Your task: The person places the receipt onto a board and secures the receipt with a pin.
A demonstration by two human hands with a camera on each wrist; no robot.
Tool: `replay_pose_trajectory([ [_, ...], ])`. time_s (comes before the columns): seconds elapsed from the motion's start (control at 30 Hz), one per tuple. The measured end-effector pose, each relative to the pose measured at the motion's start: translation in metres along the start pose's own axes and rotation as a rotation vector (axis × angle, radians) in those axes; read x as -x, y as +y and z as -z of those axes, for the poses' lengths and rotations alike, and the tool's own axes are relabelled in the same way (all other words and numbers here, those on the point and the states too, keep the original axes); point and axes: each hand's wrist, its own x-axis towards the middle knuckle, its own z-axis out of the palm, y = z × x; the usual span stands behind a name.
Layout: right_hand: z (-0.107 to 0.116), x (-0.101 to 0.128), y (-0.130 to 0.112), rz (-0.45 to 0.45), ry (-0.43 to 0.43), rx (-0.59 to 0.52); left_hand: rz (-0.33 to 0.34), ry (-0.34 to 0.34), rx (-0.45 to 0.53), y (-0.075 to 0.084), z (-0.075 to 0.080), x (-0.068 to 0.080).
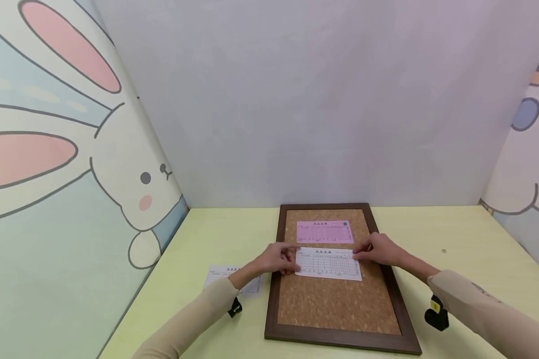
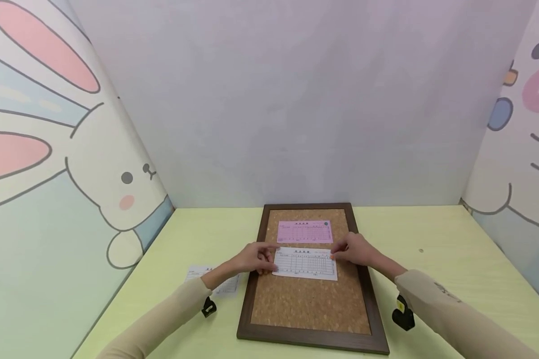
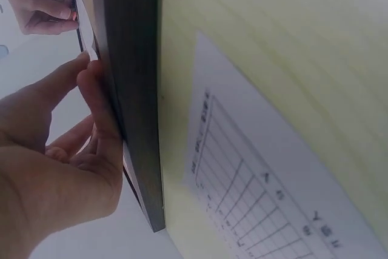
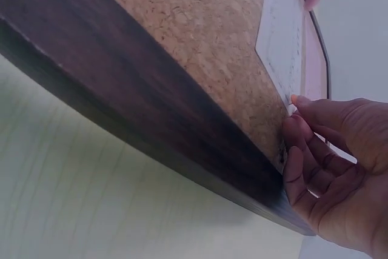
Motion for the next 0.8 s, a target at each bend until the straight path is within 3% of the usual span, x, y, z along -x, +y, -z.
replay_pose_trajectory([
  [0.27, -0.001, -0.003, -0.002, -0.056, -0.031, -0.044, -0.004, 0.005, -0.084, 0.001, -0.004, -0.005],
  [0.5, 0.001, -0.008, 0.001, -0.027, -0.049, -0.012, -0.022, 0.012, -0.103, 0.004, -0.002, -0.005],
  [0.8, 0.005, -0.014, 0.003, -0.021, -0.120, -0.058, -0.017, 0.008, -0.104, 0.004, -0.003, -0.006],
])
